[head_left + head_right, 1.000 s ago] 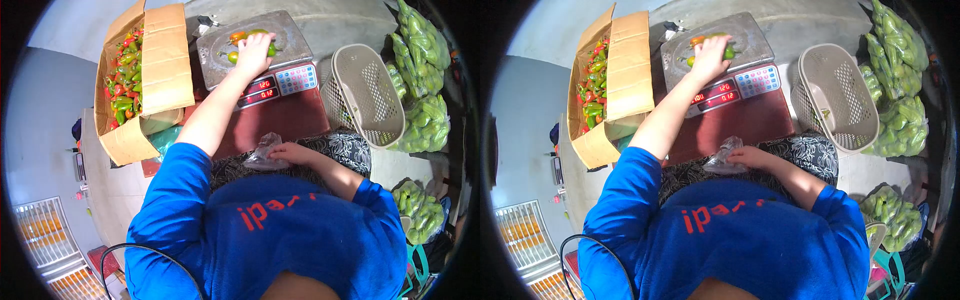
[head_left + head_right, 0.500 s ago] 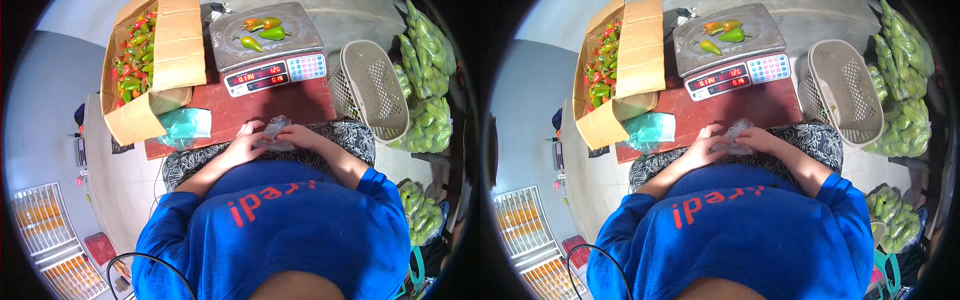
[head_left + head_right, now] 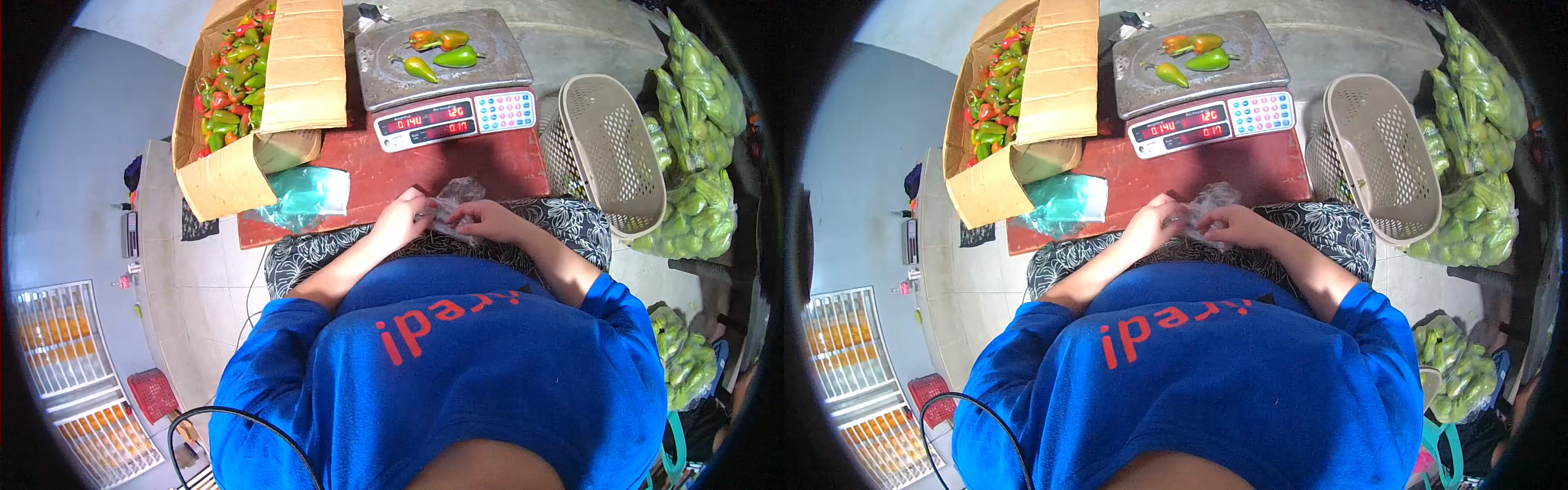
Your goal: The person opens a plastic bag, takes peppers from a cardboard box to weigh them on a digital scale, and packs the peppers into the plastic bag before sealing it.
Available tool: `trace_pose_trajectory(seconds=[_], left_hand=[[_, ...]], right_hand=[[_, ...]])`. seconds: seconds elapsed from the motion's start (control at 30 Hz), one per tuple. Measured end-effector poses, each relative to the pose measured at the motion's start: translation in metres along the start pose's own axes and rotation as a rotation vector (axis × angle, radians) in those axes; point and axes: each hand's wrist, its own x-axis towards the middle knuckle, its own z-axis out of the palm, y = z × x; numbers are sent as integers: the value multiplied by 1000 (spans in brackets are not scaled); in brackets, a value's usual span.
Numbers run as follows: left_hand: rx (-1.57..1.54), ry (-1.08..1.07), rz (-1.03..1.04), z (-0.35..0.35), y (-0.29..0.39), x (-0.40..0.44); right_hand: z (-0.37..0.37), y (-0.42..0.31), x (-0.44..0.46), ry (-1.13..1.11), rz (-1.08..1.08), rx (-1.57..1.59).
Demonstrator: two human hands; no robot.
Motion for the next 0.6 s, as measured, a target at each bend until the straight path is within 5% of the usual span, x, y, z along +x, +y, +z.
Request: trace_pose_trajectory(seconds=[0.23, 0.43, 0.6], left_hand=[[139, 133, -50, -20, 21, 19], [273, 142, 68, -25, 52, 44], [97, 128, 160, -25, 65, 40]], right_hand=[[1, 3, -1, 339, -297, -498], [-19, 1, -1, 610, -128, -531], [-25, -1, -6, 697, -42, -514]])
